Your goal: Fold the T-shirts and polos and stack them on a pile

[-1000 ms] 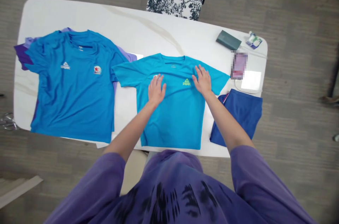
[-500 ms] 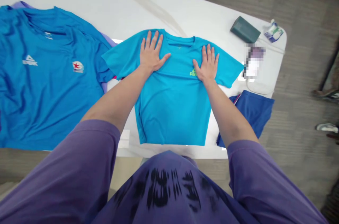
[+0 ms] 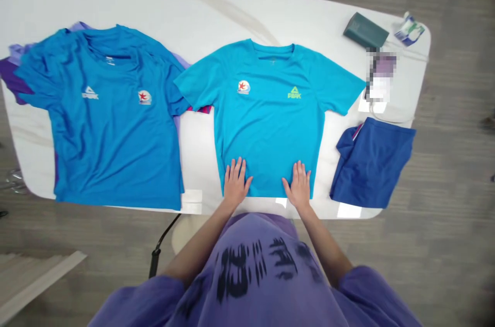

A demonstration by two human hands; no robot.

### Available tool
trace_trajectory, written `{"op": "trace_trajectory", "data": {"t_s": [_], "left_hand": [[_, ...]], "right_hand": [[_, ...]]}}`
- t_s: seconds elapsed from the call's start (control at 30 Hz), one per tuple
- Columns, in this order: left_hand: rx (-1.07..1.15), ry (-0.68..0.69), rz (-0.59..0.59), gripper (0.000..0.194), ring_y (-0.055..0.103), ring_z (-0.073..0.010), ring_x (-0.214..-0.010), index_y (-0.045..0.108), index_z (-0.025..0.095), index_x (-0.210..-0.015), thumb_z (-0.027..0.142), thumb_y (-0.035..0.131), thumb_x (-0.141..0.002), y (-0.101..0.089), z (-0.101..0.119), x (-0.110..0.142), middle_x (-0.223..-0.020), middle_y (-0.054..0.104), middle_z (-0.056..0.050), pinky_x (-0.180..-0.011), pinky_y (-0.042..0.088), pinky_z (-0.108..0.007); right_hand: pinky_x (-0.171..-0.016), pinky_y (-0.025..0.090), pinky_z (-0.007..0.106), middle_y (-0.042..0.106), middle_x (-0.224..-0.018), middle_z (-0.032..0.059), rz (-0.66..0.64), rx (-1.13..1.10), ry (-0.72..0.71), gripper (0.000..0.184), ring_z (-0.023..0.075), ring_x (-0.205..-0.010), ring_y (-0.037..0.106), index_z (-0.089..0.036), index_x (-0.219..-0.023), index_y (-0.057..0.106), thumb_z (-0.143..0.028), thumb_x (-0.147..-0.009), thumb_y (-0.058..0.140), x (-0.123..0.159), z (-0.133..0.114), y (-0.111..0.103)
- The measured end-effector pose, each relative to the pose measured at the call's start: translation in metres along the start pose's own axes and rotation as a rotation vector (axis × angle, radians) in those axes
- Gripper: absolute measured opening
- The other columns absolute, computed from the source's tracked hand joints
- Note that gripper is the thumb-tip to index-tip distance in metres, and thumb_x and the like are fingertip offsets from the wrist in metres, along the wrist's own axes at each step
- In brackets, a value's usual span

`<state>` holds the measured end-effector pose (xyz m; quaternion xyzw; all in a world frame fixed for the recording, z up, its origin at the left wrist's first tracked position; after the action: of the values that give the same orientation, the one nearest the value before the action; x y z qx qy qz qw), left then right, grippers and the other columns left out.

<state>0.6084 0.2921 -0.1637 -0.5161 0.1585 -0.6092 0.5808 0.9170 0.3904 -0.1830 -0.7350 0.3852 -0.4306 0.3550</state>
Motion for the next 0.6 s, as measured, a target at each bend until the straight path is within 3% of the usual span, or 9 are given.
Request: {"op": "trace_trajectory", "data": {"t_s": [0.1, 0.2, 0.27, 0.33, 0.47, 0.53, 0.6], "left_hand": [[0.018, -0.085, -0.014, 0.097, 0.016, -0.0361, -0.189, 0.016, 0.04, -0.204, 0.047, 0.062, -0.118, 0.012, -0.038, 0.05, -0.203, 0.023, -0.005, -0.159, 0.028, -0.069], [0.05, -0.172, 0.042, 0.104, 0.016, -0.0389, -0.189, -0.003, 0.045, -0.201, 0.051, 0.058, -0.117, -0.002, -0.076, 0.081, -0.204, 0.014, -0.001, -0.158, 0.024, -0.074], [0.06, -0.202, 0.117, 0.106, 0.013, -0.0418, -0.19, -0.01, 0.042, -0.201, 0.054, 0.056, -0.119, -0.015, -0.085, 0.084, -0.205, 0.008, -0.001, -0.157, 0.021, -0.079], [0.062, -0.154, 0.182, 0.105, 0.007, -0.0414, -0.191, -0.008, 0.036, -0.202, 0.053, 0.056, -0.121, -0.023, -0.071, 0.066, -0.206, 0.004, -0.004, -0.158, 0.022, -0.078], [0.057, 0.065, 0.182, 0.087, -0.001, -0.0317, -0.194, 0.021, 0.019, -0.203, 0.049, 0.052, -0.127, -0.02, -0.016, -0.012, -0.207, 0.011, -0.009, -0.163, 0.017, -0.063], [0.047, 0.064, 0.182, 0.082, -0.001, -0.0307, -0.195, 0.032, 0.014, -0.199, 0.053, 0.048, -0.129, -0.013, -0.009, -0.039, -0.207, 0.014, -0.011, -0.164, 0.012, -0.061], [0.041, 0.02, 0.187, 0.082, 0.002, -0.0317, -0.195, 0.035, 0.013, -0.198, 0.055, 0.047, -0.129, -0.006, -0.022, -0.037, -0.207, 0.013, -0.011, -0.164, 0.008, -0.061]], "right_hand": [[-0.154, 0.032, 0.069, 0.032, -0.206, 0.0091, -0.037, 0.027, 0.038, 0.088, 0.0416, -0.19, 0.034, -0.042, -0.198, 0.034, -0.065, -0.115, 0.053, 0.028, 0.02, 0.009], [-0.155, 0.029, 0.07, 0.029, -0.206, 0.0158, -0.036, 0.053, 0.029, 0.092, 0.0412, -0.192, 0.03, -0.033, -0.198, 0.032, -0.067, -0.116, 0.052, 0.032, 0.031, 0.0], [-0.157, 0.023, 0.069, 0.028, -0.205, 0.0217, -0.023, 0.057, -0.02, 0.096, 0.0418, -0.192, 0.028, -0.023, -0.199, 0.027, -0.068, -0.118, 0.051, 0.023, 0.026, -0.008], [-0.159, 0.014, 0.068, 0.026, -0.205, 0.0264, 0.015, 0.053, -0.085, 0.098, 0.0414, -0.194, 0.024, -0.013, -0.199, 0.024, -0.068, -0.122, 0.05, 0.001, 0.01, -0.015], [-0.16, 0.002, 0.066, 0.02, -0.206, 0.0267, 0.048, 0.061, -0.189, 0.095, 0.0372, -0.195, 0.015, -0.004, -0.197, 0.025, -0.063, -0.126, 0.046, -0.058, -0.028, -0.021], [-0.16, -0.001, 0.065, 0.018, -0.207, 0.0255, 0.035, 0.076, -0.186, 0.092, 0.0353, -0.195, 0.013, -0.004, -0.197, 0.025, -0.06, -0.127, 0.047, -0.077, -0.03, -0.022], [-0.16, -0.002, 0.063, 0.018, -0.207, 0.0245, 0.037, 0.095, -0.138, 0.091, 0.034, -0.195, 0.011, -0.005, -0.197, 0.026, -0.059, -0.127, 0.047, -0.078, -0.016, -0.022]]}}
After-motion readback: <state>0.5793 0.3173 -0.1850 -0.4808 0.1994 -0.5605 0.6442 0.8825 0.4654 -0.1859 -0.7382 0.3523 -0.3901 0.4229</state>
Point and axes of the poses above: each hand's wrist, its own x-axis away from the middle knuckle, its own y-axis out of the palm, z = x × y, the point moved 3 cm from there along -x, towards the middle knuckle
